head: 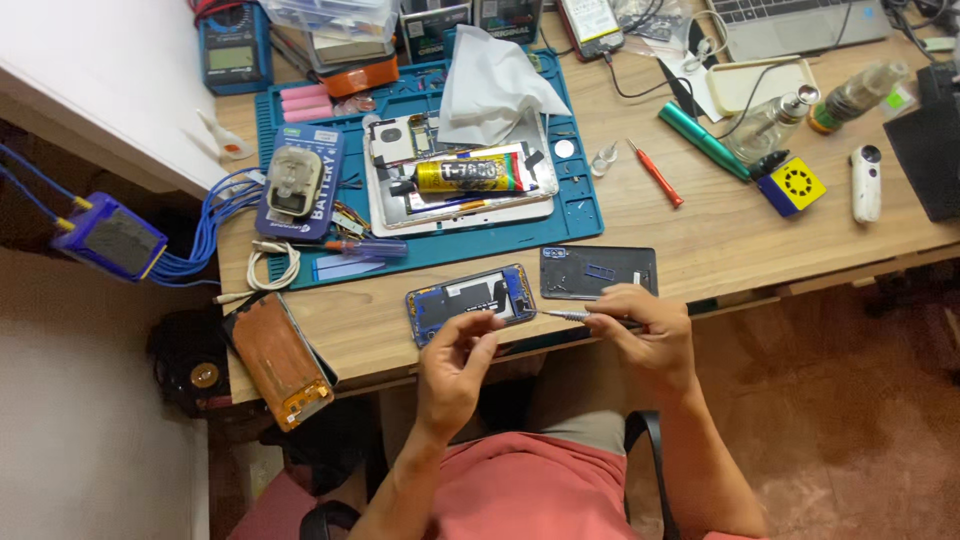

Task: The person works on a disassembled smartphone placed on a cluttered workbench. They use a small metal tool to pry and manipulate internal components and cables within the phone's chassis. The person repeatedly lifts and adjusts parts of the device while handling the tool with both hands.

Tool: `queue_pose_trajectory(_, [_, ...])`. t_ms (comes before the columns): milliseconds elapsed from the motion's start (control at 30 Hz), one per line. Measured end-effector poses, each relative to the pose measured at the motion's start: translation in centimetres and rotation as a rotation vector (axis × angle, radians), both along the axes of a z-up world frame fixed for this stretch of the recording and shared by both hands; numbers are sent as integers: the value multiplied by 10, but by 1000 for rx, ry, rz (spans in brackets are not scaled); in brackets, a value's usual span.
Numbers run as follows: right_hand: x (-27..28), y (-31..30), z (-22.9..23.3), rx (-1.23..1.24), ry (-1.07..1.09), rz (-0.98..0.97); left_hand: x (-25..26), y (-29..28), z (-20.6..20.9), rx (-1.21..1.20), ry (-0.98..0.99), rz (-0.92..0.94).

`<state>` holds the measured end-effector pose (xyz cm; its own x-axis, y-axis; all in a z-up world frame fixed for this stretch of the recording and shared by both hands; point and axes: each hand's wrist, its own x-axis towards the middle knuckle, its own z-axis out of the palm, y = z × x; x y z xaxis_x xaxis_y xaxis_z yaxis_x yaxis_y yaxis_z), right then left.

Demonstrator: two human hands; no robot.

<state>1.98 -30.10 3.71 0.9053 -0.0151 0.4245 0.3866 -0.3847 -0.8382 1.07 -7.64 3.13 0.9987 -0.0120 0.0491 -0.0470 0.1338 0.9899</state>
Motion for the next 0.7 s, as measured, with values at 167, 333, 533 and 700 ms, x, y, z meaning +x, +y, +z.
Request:
queue_pose_trajectory(167, [0, 5, -16, 123, 13, 76, 9, -16, -16, -400, 163, -106])
queue_pose_trajectory(333, [-3, 16, -8, 201, 56, 77, 8, -17, -27, -610, 249, -140])
queue_pose_trajectory(533, [-2, 18, -7, 230, 79, 121, 9, -13, -26, -558, 221, -139])
queue_pose_trajectory(700, [-3, 20, -7, 220, 61, 101, 10, -14, -21, -494, 191, -108])
